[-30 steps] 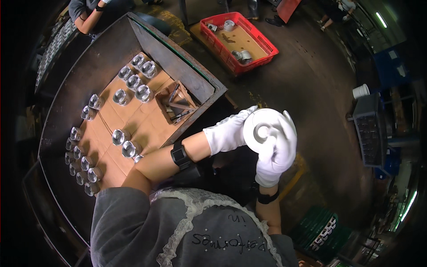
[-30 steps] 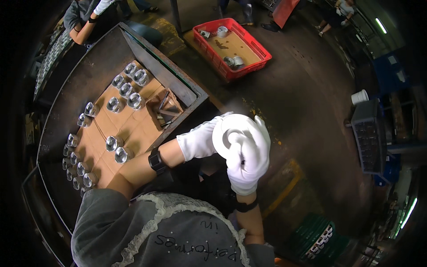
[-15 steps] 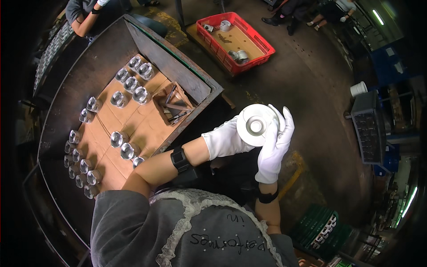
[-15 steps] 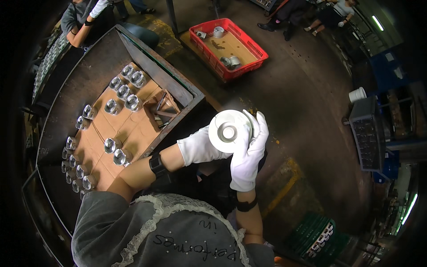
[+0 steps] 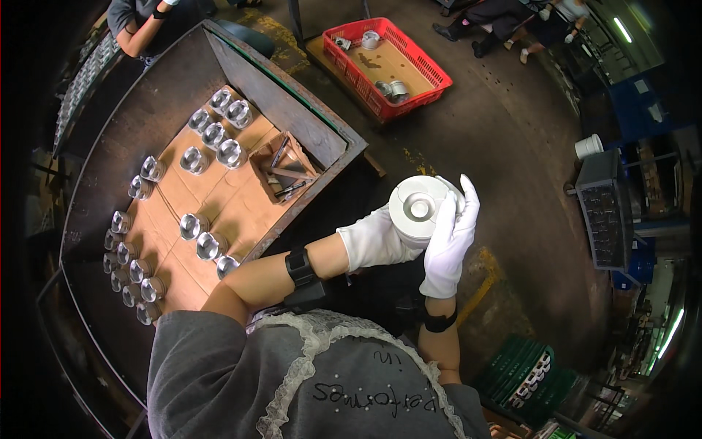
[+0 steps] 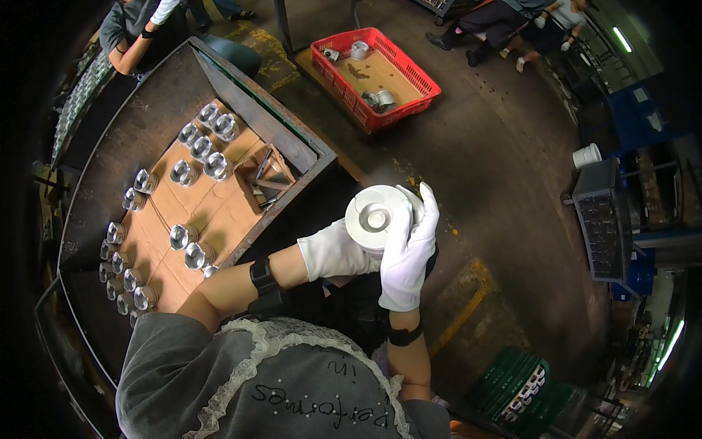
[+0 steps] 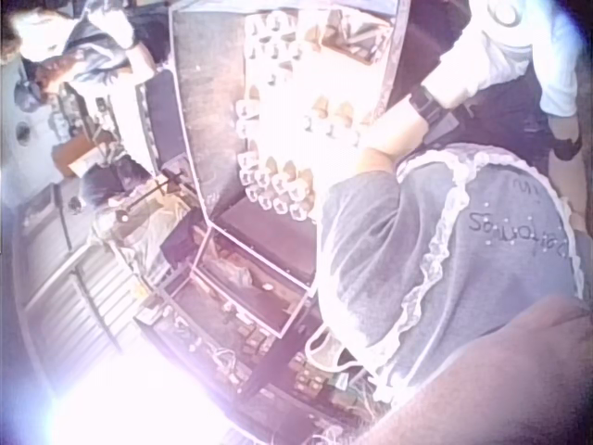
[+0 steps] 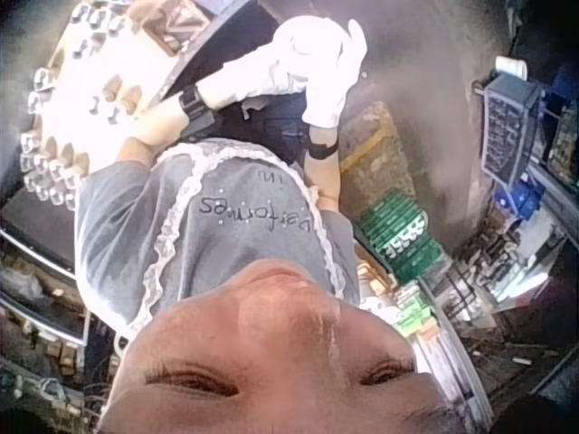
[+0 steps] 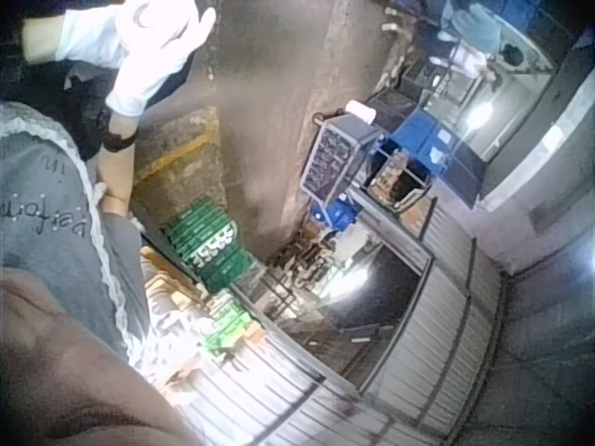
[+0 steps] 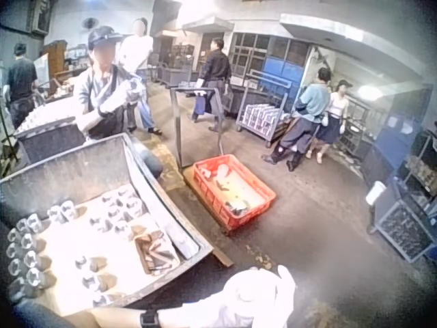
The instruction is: Inspecting metal pistons for quality and marking them with a tool.
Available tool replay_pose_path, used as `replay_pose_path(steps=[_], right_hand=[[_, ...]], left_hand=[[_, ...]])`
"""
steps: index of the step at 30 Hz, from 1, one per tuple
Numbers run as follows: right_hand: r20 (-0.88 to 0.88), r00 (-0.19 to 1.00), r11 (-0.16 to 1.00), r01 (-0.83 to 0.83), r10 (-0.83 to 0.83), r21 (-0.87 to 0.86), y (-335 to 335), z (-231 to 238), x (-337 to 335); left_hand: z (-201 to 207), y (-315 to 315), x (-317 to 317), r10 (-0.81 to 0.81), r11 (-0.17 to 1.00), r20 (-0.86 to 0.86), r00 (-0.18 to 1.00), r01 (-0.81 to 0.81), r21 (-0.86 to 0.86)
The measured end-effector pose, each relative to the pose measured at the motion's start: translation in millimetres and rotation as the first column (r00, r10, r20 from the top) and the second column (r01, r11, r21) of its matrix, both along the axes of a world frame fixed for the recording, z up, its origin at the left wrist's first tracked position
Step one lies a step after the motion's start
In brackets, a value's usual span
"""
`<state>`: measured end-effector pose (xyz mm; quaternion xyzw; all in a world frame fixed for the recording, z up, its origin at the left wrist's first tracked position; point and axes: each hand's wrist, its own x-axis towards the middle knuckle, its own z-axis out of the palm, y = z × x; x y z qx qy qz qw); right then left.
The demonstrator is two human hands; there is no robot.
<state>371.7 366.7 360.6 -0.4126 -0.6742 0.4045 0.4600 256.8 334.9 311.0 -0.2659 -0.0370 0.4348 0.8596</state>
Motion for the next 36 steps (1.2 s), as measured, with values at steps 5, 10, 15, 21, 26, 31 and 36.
replay_pose_path(steps=[5, 10, 15, 21, 26, 31, 36], right_hand=[[0.015, 1.0, 1.0, 0.004, -0.004, -0.003, 0.3, -0.5, 0.3], [0.044, 0.999, 1.0, 0.008, -0.008, -0.01, -0.9, -0.2, 1.2], [0.082, 0.997, 1.0, 0.011, -0.012, 0.011, 0.3, -6.7, 4.4], [-0.105, 0.988, 0.992, -0.119, 0.115, -0.038, 4.8, -6.2, 11.9], [-0.118, 0.985, 0.989, -0.133, 0.126, -0.059, 11.0, -4.9, 14.7], [-0.109, 0.987, 0.99, -0.128, 0.122, -0.052, 11.3, -5.6, 13.0], [-0.053, 0.992, 0.991, -0.121, 0.118, -0.053, 10.3, -8.9, 11.2]], left_hand=[[0.8, -2.9, 5.2, 0.047, 0.998, -0.228, 0.973, -0.035, 0.055], [-14.4, -4.1, 9.7, 0.02, 0.999, -0.267, 0.964, -0.009, 0.043], [-13.9, -5.4, 6.5, -0.015, 0.999, -0.166, 0.986, 0.007, -0.052], [-20.7, -16.0, 21.2, 0.267, 0.957, -0.495, 0.827, -0.167, 0.239], [-12.4, -20.5, 25.1, 0.294, 0.954, -0.389, 0.873, -0.246, 0.169], [-24.9, -19.6, 29.3, 0.275, 0.958, -0.321, 0.906, -0.232, 0.166], [-19.3, -16.5, 27.0, 0.208, 0.978, -0.205, 0.956, -0.205, 0.035]])
